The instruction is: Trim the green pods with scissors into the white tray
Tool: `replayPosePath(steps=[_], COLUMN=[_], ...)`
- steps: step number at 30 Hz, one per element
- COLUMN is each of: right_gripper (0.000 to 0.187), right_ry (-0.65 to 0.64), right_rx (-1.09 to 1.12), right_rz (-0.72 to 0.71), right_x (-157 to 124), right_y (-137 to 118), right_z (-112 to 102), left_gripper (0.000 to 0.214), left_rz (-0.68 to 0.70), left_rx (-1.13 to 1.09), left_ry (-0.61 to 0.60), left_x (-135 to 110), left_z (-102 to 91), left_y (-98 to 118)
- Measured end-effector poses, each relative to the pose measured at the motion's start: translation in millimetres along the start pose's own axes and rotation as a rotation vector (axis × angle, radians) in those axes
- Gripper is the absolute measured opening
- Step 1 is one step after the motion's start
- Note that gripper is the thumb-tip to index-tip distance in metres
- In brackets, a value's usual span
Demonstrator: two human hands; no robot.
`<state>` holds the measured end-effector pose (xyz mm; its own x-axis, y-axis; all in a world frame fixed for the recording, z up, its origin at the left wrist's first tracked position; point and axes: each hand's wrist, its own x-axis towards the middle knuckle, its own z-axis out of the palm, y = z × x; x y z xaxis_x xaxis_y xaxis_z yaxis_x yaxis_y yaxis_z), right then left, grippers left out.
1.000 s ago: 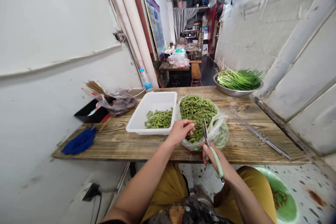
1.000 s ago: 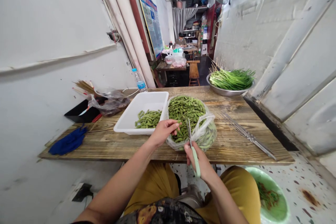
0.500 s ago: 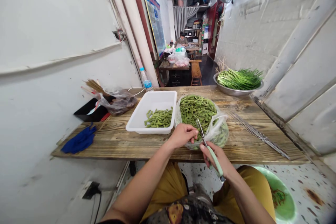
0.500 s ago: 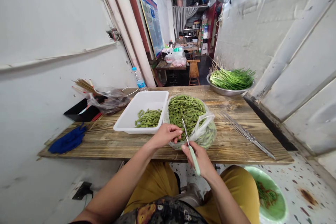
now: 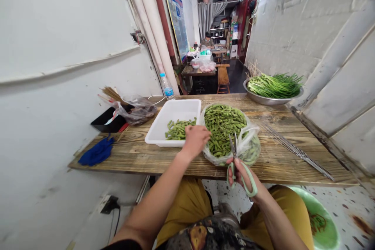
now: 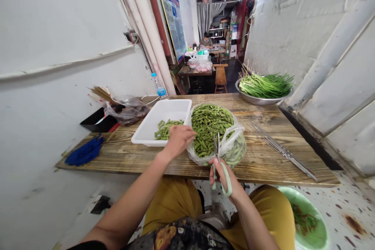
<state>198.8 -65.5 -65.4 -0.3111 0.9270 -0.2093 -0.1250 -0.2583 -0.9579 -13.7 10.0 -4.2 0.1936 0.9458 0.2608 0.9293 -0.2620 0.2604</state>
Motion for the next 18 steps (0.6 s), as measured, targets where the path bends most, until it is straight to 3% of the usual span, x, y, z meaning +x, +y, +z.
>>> replayPosePath(steps=[2,4,7,10,13,18], right_gripper=[0.051,0.051,0.051,0.048,0.047,0.048], right_ry=[0.021,0.039,0.038,0.025,0.027,0.024], right_rx=[0.005,-0.01,-0.051,-0.097,-0.109,-0.231], right_rz=[0.011,0.022,0.016,-0.009,-0.009,-0.033], right_x=[-1,-4,-8,-10,-10,-8], right_y=[-2,-4,-6,-4,-1,-2], right_z=[2,3,3,1,-1,4], left_gripper=[0.016,0.016,0.024,0.026,0.016,0.01], left_rz=[0.177,0.223,0.191,0.215,0.208,0.031], left_rx=[-0.015,0.021,0.118,0.158,-0.003,-0.499], left_ry=[-0.185,-0.263,-0.257,-0.232,-0.23,-0.182], left_x=[6,10,13,14,13,9], left_z=[16.6,30.1,38.7,35.6,28.5,28.2], left_y=[19,33,43,40,29,17])
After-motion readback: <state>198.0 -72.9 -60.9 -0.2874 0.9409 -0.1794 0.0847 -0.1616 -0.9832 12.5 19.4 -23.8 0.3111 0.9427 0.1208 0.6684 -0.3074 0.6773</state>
